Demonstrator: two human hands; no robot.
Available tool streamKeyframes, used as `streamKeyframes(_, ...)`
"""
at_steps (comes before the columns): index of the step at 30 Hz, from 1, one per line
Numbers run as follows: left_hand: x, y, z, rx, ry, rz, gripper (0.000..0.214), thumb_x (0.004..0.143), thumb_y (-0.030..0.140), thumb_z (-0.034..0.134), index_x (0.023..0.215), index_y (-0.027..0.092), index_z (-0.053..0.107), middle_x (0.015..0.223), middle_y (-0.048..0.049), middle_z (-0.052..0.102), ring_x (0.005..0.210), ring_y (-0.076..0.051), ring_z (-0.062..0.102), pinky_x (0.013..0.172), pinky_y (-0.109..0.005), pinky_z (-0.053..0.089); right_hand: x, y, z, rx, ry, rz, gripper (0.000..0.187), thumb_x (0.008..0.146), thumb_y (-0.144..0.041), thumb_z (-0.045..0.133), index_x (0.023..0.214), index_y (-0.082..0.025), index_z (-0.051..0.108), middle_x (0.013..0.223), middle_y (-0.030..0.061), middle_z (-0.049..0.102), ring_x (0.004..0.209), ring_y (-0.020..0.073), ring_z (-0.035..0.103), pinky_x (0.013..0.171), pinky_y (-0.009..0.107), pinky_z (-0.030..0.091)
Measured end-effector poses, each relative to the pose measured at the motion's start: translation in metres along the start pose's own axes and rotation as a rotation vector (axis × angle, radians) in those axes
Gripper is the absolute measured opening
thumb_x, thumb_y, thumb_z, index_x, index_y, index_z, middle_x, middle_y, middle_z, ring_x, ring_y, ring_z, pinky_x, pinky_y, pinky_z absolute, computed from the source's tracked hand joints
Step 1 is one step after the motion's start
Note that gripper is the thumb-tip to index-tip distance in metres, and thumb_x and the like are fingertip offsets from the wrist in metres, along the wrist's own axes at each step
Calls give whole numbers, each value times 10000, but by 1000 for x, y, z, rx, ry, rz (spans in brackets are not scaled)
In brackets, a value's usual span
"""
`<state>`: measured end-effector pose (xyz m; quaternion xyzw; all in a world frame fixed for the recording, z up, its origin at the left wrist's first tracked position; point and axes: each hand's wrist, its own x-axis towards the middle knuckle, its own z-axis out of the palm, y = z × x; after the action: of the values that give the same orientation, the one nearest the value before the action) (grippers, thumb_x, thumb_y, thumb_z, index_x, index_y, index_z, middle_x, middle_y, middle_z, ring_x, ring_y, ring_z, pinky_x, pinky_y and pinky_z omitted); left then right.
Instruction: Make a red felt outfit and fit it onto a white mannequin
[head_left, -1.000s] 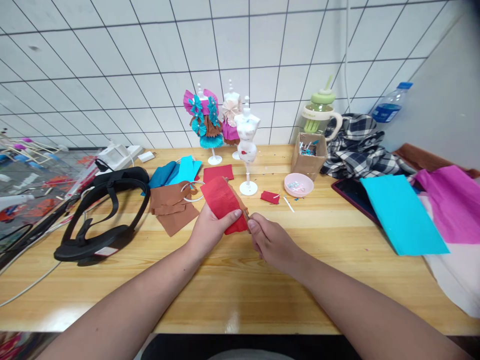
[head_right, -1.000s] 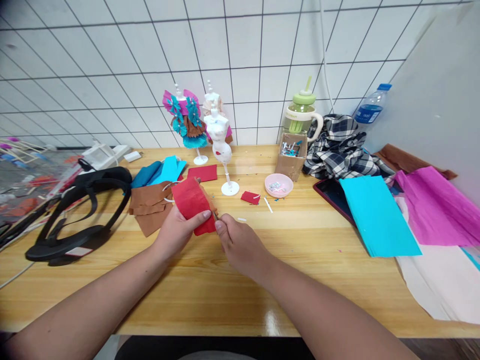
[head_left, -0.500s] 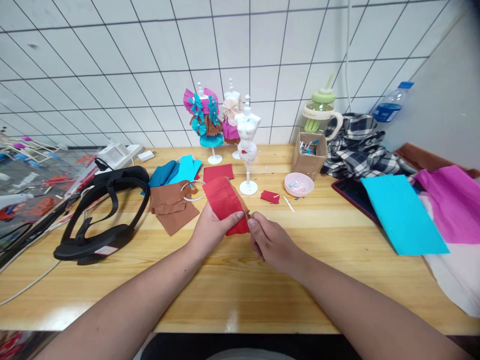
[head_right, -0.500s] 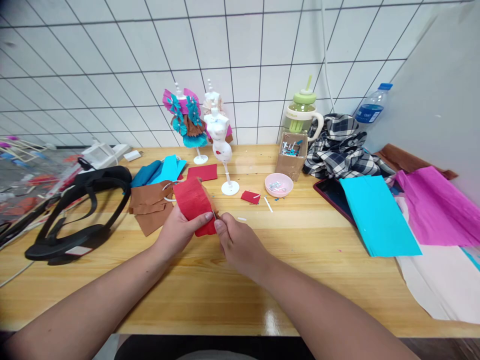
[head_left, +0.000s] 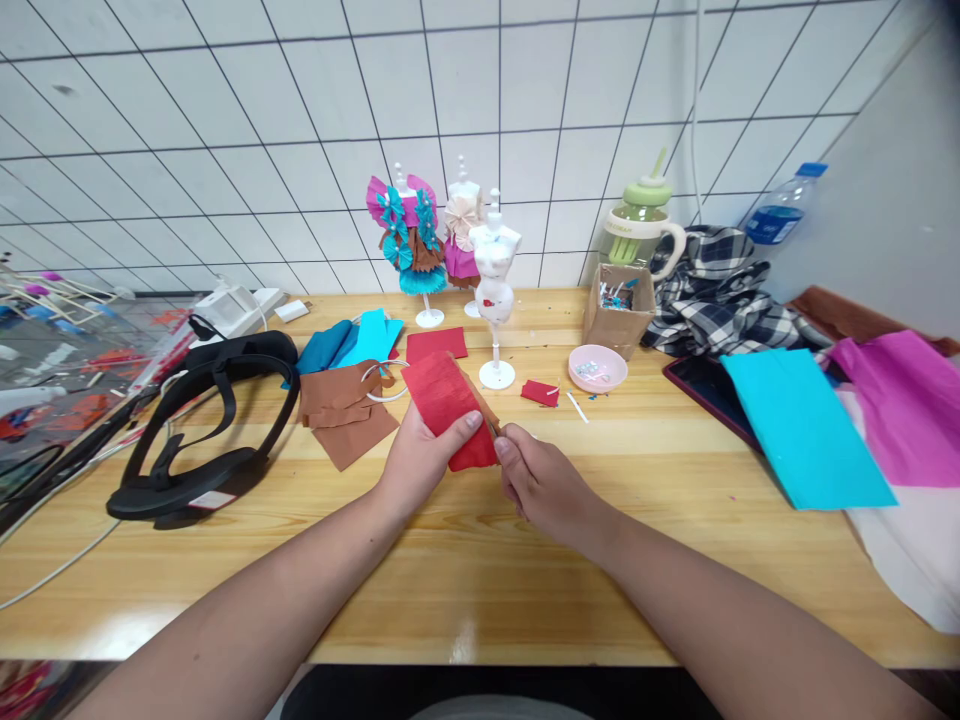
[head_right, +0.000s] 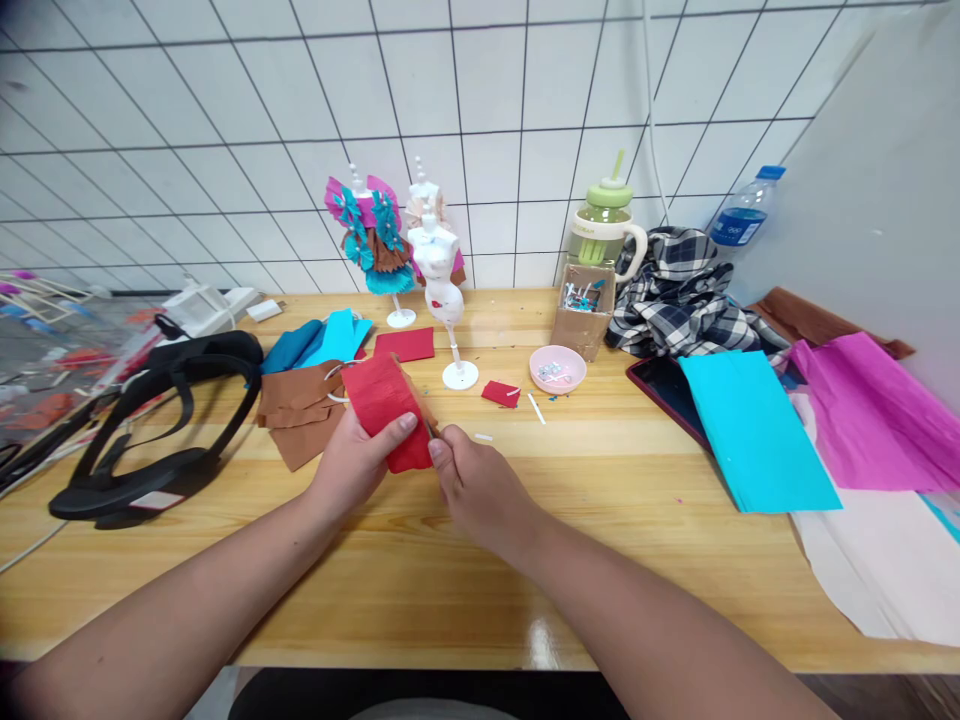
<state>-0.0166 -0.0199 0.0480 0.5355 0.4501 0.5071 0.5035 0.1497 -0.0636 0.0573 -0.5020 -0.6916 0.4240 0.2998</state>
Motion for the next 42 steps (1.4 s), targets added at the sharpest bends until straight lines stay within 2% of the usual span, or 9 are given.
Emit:
streamKeyframes(5,1,-1,-3,7,-8,-1,552,686,348,794,1140,199,518,1066,-77,685,966,-254,655,841,-378,518,-1,-1,1,20,3,-12,353,1005,-479,229,793,-241,380,588,-42,506,539,138,507,561,261,370)
streamKeyframes(17,1,1,-1,-19,14,4,564,676,336,798,1146,213,512,1072,-57,690,962,-247,667,834,-376,530,0,2,1,-4,12,-12,363,1007,-478,224,782,-237,375,597,-34,514,563,145,537,561,261,379)
streamKeyframes(23,2,-1,-2,-19,-25,6,540,705,328,780,1155,208,506,1057,-66,680,969,-253,660,844,-382,526,-1,1,0,7,-17,-11,356,1005,-475,241,790,-238,396,597,-34,527,557,144,521,566,260,379)
streamKeyframes(27,1,0,-2,-27,-35,-13,533,682,317,797,1119,209,512,1021,-56,678,962,-254,655,852,-386,520,-2,0,0,41,-28,-1,368,1004,-487,234,782,-238,390,558,-51,494,503,128,482,538,253,358)
streamKeyframes(33,2,4,0,-190,-29,-62,545,662,293,809,1109,213,509,1008,-39,674,877,-218,657,784,-352,532,-4,0,0,146,-72,19,427,1002,-513,216,730,-229,382,512,-61,481,464,106,466,516,241,352)
streamKeyframes(42,0,0,-1,-124,-62,-22,532,667,265,814,1111,203,527,980,-36,685,885,-206,663,787,-325,535,-3,1,1,214,-70,10,422,1001,-515,225,746,-225,396,496,-71,484,414,90,461,502,227,380)
